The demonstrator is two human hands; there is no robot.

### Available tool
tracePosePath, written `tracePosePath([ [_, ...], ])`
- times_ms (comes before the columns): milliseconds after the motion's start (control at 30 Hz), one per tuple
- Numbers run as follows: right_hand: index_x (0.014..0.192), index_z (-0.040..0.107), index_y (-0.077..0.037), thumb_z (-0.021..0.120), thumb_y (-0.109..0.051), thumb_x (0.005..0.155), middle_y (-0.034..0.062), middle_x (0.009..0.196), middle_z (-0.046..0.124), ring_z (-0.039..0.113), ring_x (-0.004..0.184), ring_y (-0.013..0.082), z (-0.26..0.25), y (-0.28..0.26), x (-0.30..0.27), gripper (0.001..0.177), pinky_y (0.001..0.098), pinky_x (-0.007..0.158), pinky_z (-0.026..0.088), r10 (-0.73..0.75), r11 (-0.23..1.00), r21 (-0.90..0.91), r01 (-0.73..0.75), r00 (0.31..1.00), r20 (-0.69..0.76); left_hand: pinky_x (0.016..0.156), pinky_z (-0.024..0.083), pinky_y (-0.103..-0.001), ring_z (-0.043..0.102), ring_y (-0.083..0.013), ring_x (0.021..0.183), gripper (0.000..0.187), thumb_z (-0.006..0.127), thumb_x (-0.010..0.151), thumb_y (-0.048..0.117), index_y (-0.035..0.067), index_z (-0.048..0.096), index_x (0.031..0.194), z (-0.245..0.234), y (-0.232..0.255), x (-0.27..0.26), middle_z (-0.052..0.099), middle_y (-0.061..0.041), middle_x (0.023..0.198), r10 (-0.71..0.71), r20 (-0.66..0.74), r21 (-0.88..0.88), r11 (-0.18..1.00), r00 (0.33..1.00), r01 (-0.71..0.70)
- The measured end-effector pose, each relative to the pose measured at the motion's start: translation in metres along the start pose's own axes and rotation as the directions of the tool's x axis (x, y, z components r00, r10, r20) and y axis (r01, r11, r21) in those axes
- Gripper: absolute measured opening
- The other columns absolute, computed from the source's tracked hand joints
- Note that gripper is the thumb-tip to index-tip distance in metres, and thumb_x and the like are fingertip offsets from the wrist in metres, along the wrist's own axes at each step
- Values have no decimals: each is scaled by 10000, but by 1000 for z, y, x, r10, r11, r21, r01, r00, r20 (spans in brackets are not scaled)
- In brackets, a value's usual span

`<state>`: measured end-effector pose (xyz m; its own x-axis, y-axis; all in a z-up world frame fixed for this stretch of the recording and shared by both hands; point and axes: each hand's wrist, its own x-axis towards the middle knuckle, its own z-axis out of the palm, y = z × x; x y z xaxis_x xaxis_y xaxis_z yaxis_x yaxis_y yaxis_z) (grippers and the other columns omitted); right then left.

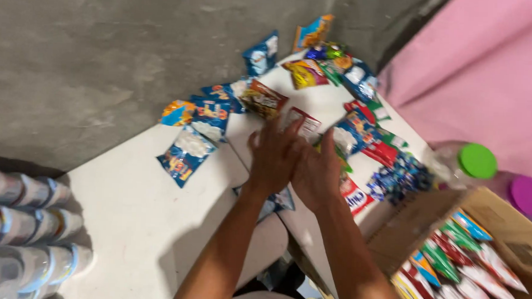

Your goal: The person packs various snack packets, including chips and candies, from a white table into a cardboard box. They handle the items by hand, arranging them in rows within the box.

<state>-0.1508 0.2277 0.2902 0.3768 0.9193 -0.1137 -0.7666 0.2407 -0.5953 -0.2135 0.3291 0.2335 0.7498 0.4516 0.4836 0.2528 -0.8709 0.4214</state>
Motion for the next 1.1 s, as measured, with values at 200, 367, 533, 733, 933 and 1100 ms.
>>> tracePosePath([
  [200, 1516, 473, -29, 541, -422, 1068, 154, 1450, 574, 609, 1219, 258, 28, 29, 47, 600, 439, 1040, 494, 184, 922, -376, -91, 958, 218, 1154, 229, -576, 313, -486, 1440, 772, 513, 1041, 391, -5, 155, 1598, 23, -121, -62, 305, -303, 1582, -595, 67, -344, 740, 801, 578],
  [367, 1465, 515, -80, 579, -376, 997, 40, 1404, 605, 662, 1154, 210, 34, 62, 113, 557, 390, 925, 542, 189, 664, -737, -126, 982, 4, 1151, 258, -547, 337, -488, 1389, 804, 520, 1040, 387, -56, 129, 1586, 35, -188, -105, 299, -341, 1540, -732, -42, -351, 648, 680, 676],
  [533, 1467, 542, -110, 581, -360, 982, 43, 1302, 637, 677, 1103, 203, 24, 107, 169, 547, 394, 886, 545, 235, 559, -793, -242, 964, -128, 1115, 342, -497, 426, -427, 1321, 726, 551, 1069, 330, -98, 207, 1544, 10, -259, -89, 363, -332, 1488, -746, -216, -556, 624, 629, 549],
  [733, 1487, 503, -124, 629, -266, 934, 105, 1253, 654, 653, 1063, 255, -16, 169, 232, 584, 419, 840, 516, 241, 536, -790, -298, 951, -195, 824, 527, -451, 662, -332, 876, 507, 634, 982, 240, 55, 472, 1425, -4, -305, -71, 709, -217, 930, -909, 107, -646, 244, 403, 723],
  [933, 1461, 490, -46, 759, -179, 872, 257, 1523, 384, 398, 1375, 454, -41, 211, 266, 661, 475, 1098, 389, -26, -145, -939, 310, 948, 317, 790, 574, -385, 724, -237, 842, 577, 653, 854, 103, 148, 509, 1410, 5, -334, -50, 737, -119, 923, -888, -64, -538, 415, 455, 734],
  [1100, 1503, 406, -61, 787, -237, 827, 286, 1523, 291, 348, 1365, 459, -39, 208, 286, 796, 472, 1074, 388, -33, -148, -980, 136, 989, 142, 820, 599, -397, 756, -284, 878, 331, 691, 824, 66, 128, 735, 1146, 48, -373, -57, 771, -126, 950, -785, -211, -386, 614, 582, 688],
])
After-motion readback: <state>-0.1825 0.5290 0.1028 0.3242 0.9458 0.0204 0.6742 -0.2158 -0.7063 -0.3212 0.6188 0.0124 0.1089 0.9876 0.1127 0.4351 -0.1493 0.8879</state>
